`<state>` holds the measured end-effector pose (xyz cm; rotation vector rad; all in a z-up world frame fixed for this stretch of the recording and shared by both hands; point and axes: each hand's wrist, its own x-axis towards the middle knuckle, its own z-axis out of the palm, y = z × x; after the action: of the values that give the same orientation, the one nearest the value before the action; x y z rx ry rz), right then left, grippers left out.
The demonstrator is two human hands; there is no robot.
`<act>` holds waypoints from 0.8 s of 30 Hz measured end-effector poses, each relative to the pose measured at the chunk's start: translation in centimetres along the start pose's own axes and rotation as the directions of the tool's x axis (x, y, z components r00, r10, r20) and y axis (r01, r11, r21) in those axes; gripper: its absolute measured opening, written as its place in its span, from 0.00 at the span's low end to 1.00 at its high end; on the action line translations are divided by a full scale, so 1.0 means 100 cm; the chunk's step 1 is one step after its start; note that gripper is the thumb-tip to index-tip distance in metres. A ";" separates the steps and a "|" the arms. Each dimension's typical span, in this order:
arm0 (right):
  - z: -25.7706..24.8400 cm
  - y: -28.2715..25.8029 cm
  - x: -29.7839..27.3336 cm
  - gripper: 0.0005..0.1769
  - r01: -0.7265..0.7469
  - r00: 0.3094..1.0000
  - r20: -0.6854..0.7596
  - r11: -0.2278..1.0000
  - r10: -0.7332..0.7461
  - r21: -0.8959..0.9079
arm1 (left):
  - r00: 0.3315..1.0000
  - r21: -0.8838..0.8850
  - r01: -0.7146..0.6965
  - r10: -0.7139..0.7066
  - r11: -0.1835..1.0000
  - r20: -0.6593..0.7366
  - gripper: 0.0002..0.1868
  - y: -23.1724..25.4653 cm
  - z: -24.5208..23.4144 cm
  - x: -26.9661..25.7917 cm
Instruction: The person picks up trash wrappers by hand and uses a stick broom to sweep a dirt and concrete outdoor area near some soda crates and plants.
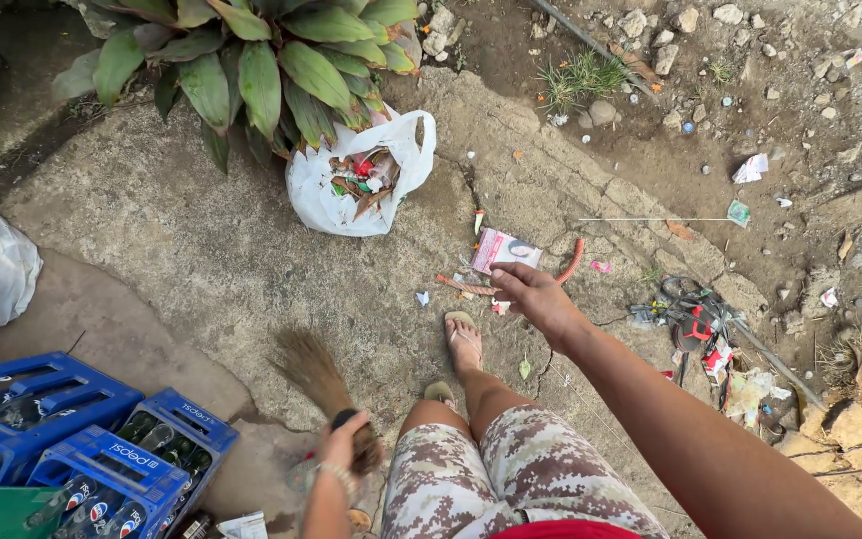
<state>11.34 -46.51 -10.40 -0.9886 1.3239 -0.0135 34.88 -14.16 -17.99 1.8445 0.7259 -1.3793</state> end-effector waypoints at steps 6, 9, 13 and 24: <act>0.017 0.011 -0.030 0.28 -0.027 0.998 -0.055 1.000 0.027 0.004 | 0.944 0.685 -0.067 -0.176 0.725 0.279 0.52 -0.035 0.200 -0.060; 0.029 0.022 -0.042 0.28 0.068 0.996 -0.056 0.995 -0.064 0.069 | 0.816 0.455 -0.012 -0.254 0.890 0.519 0.48 -0.006 0.164 -0.077; 0.046 0.055 -0.073 0.27 0.073 0.995 -0.066 0.995 -0.068 0.072 | 0.846 0.447 -0.072 -0.183 0.892 0.501 0.48 -0.018 0.042 -0.101; 0.085 0.153 -0.169 0.31 0.033 0.997 -0.075 0.995 -0.026 0.098 | 0.972 0.150 -0.005 -0.031 0.989 0.234 0.26 -0.140 -0.048 -0.045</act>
<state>5.16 -23.25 -6.92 -0.9310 1.3626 -0.1383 25.41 -2.13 -15.74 1.7493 0.5256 -1.6665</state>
